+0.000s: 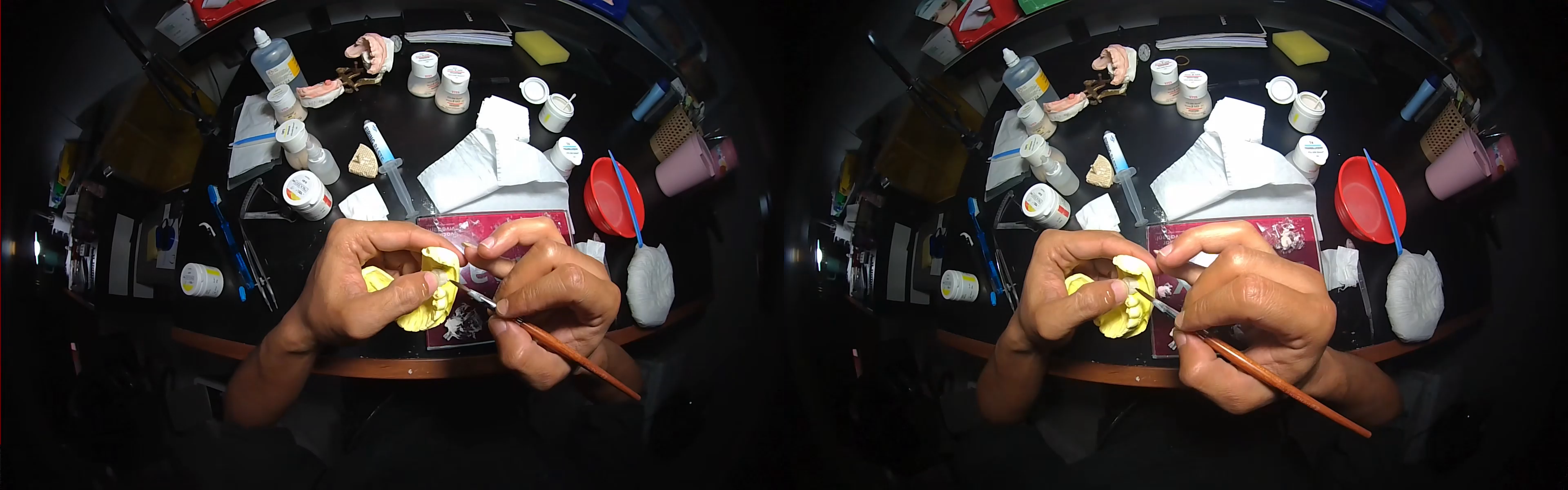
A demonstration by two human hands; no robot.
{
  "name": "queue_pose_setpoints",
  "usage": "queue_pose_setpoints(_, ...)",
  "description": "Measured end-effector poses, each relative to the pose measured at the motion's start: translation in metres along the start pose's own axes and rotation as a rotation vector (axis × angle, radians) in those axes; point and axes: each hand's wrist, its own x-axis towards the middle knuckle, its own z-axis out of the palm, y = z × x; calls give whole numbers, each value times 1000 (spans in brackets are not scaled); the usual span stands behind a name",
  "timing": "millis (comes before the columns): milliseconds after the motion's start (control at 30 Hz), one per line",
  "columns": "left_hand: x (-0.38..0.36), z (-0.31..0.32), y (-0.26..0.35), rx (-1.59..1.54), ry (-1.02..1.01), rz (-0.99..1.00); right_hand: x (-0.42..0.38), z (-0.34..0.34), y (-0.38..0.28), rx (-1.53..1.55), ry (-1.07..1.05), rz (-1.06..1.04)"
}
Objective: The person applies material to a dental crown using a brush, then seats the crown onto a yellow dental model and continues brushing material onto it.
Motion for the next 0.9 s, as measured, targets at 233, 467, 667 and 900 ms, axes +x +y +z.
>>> queue_pose_setpoints(233, 5, 2, -8, 251, 10, 287, -4, 4, 0, -74, 14, -61)
queue_pose_setpoints(467, 4, 2, -3, 352, -18, 273, -3, 5, -3, -159, 24, -122)
queue_pose_setpoints(667, 4, 1, -3, 389, -21, 291, -3, 5, -5, -179, 0, -125)
queue_pose_setpoints(900, 4, 3, -2, 383, -16, 291, -4, 5, -2, -198, -3, -145)
